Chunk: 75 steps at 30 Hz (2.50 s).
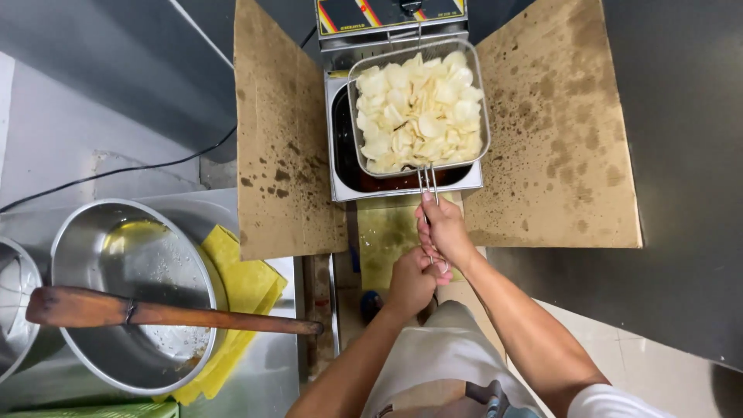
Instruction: Separating thin vegetable slices by hand and then deep-frying them using a commercial fryer and various kitchen tools.
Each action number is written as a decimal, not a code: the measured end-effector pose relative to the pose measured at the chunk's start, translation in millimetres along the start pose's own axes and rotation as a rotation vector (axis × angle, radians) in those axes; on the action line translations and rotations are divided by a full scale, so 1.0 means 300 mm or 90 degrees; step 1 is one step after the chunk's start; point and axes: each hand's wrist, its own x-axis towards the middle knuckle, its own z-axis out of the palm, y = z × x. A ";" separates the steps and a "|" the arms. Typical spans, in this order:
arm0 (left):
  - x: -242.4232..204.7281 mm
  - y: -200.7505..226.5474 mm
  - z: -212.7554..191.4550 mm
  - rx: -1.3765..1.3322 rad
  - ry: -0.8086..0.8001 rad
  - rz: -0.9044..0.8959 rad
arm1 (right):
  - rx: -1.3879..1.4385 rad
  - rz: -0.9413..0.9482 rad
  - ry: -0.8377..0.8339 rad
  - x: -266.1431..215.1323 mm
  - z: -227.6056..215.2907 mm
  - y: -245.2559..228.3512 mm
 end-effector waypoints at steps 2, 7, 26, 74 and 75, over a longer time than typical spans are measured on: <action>-0.015 -0.015 0.001 0.029 0.010 0.009 | -0.008 0.005 -0.004 -0.022 -0.013 0.008; 0.046 -0.099 -0.014 0.189 0.077 0.040 | -0.025 0.014 -0.017 0.025 -0.033 0.082; 0.028 -0.049 0.002 0.165 0.075 0.085 | 0.013 0.005 -0.065 0.034 -0.001 -0.005; -0.437 -0.208 -0.606 -0.500 0.403 0.134 | -0.199 -0.051 -0.245 -0.247 0.004 -0.254; -0.403 -0.229 -0.596 -0.490 0.391 0.176 | -0.236 -0.044 -0.243 -0.278 0.024 -0.281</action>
